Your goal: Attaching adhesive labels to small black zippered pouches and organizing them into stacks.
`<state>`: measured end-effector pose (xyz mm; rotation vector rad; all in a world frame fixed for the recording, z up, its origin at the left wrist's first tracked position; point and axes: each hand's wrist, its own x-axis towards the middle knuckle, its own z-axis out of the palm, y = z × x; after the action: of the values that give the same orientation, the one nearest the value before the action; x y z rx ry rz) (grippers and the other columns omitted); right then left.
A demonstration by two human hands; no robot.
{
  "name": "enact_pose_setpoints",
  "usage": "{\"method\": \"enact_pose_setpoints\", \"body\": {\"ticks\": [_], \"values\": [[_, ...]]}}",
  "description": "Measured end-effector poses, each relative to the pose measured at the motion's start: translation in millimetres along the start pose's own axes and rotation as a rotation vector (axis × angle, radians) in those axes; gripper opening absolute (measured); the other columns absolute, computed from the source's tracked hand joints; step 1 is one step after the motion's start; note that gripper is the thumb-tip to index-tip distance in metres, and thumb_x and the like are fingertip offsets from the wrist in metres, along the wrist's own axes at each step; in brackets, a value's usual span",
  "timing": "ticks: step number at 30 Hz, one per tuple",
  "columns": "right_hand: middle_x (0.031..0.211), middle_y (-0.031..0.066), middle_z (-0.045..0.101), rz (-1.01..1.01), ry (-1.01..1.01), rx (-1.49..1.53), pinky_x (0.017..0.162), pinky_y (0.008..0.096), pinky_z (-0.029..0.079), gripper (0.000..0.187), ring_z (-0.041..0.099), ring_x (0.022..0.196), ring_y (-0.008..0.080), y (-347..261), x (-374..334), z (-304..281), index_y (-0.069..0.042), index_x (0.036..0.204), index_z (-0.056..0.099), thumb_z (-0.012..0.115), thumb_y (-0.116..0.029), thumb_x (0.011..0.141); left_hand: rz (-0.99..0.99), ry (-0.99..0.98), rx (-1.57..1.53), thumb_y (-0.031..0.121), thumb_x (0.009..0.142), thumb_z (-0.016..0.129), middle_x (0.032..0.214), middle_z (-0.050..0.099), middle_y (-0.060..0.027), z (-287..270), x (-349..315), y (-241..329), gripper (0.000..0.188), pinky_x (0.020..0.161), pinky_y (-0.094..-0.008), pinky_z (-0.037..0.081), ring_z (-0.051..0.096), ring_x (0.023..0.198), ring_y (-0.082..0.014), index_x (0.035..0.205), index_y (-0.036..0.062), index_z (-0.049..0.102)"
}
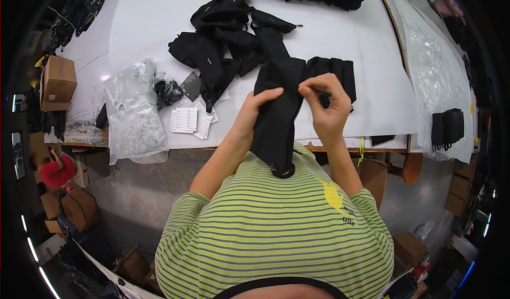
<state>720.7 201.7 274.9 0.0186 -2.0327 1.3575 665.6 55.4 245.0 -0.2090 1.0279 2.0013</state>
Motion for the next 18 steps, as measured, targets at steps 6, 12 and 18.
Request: {"method": "enact_pose_setpoints", "body": {"ticks": [6, 12, 18], "values": [[0.069, 0.0016, 0.056, 0.087, -0.196, 0.14, 0.048, 0.0211, 0.035, 0.009, 0.045, 0.054, 0.0089, -14.5, -14.1, 1.1, -0.002, 0.076, 0.063, 0.071, -0.003, 0.073, 0.025, -0.043, -0.144, 0.015, 0.079, 0.062, 0.078, 0.065, -0.0055, -4.8, 2.7, 6.9, 0.018, 0.059, -0.0225, 0.051, 0.063, 0.065, -0.0127, 0.091, 0.0018, 0.063], [0.065, -0.0004, 0.052, 0.2, -0.482, 0.2, 0.046, 0.02, 0.034, 0.007, 0.045, 0.052, 0.0073, -30.5, -26.3, 3.6, -0.004, 0.077, 0.064, 0.07, -0.005, 0.074, -0.037, -0.142, -0.315, 0.018, 0.082, 0.06, 0.074, 0.066, -0.0067, -20.1, 19.6, 27.9, 0.018, 0.055, -0.0251, 0.053, 0.063, 0.06, -0.0157, 0.086, 0.0011, 0.064], [0.065, 0.0006, 0.052, 0.279, -0.504, 0.224, 0.047, 0.0189, 0.037, 0.005, 0.049, 0.055, 0.0075, -35.5, -30.7, 3.9, -0.003, 0.076, 0.064, 0.069, -0.004, 0.074, 0.034, -0.043, -0.327, 0.025, 0.084, 0.058, 0.068, 0.064, -0.0105, -21.6, 23.2, 29.8, 0.023, 0.047, -0.0234, 0.05, 0.061, 0.052, -0.0156, 0.084, 0.0024, 0.064]]}}
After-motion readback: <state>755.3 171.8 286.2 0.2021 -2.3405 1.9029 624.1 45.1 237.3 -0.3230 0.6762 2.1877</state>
